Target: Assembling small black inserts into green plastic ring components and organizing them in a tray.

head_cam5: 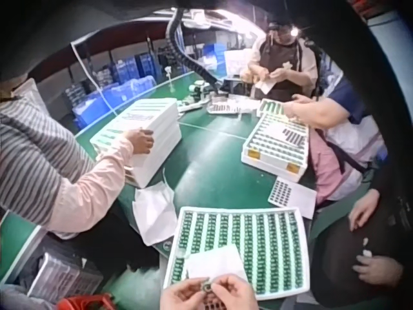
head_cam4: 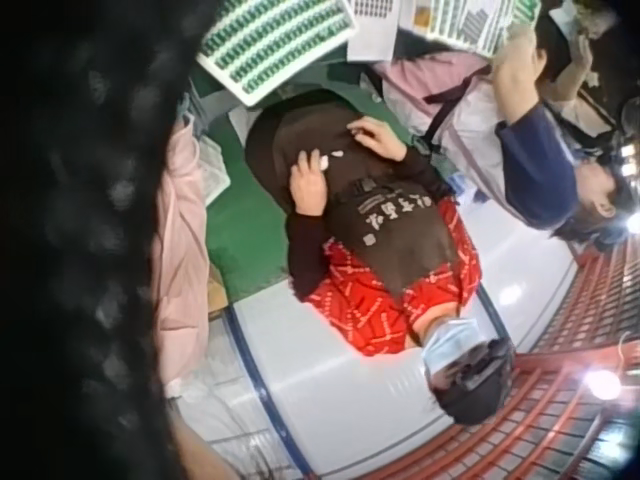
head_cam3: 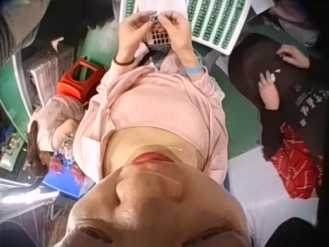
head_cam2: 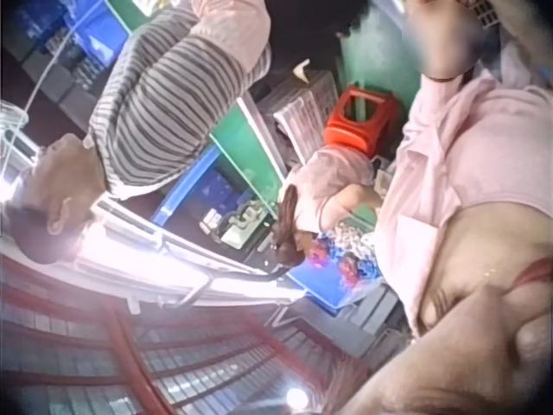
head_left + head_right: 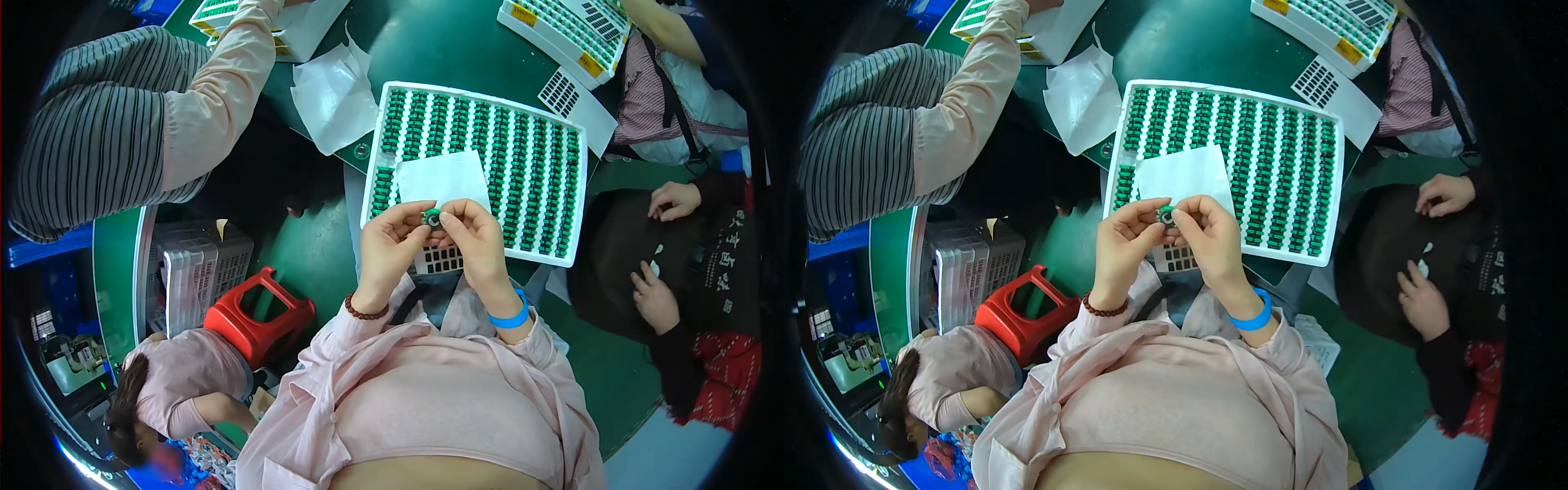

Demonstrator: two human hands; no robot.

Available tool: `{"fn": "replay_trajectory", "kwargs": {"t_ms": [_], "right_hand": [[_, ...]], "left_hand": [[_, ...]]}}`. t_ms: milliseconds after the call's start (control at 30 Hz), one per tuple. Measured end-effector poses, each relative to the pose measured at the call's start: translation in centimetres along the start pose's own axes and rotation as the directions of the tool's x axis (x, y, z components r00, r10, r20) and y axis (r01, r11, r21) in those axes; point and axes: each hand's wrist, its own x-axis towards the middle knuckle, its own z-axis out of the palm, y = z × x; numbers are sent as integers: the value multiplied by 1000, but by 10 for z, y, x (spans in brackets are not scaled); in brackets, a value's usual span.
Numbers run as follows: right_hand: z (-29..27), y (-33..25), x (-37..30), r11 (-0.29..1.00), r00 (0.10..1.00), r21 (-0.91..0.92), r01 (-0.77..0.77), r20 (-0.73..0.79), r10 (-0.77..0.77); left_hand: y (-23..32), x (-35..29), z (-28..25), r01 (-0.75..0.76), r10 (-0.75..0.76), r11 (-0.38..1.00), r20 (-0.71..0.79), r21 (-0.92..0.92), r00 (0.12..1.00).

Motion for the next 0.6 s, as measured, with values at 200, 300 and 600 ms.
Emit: {"fn": "replay_trajectory", "kwargs": {"t_ms": [200,300,600], "right_hand": [[-3,2,1,999,1000,-41,20,0,-20],[-2,0,0,999,999,-39,31,-21,-32],[0,4,2,980,995,-176,97,-5,-99]], "left_hand": [[0,2,-1,16,-16,1000,23,1,1000],[3,3,2,13,-11,999,45,-43,999],[0,0,-1,-8,8,1000,-8,6,1000]]}}
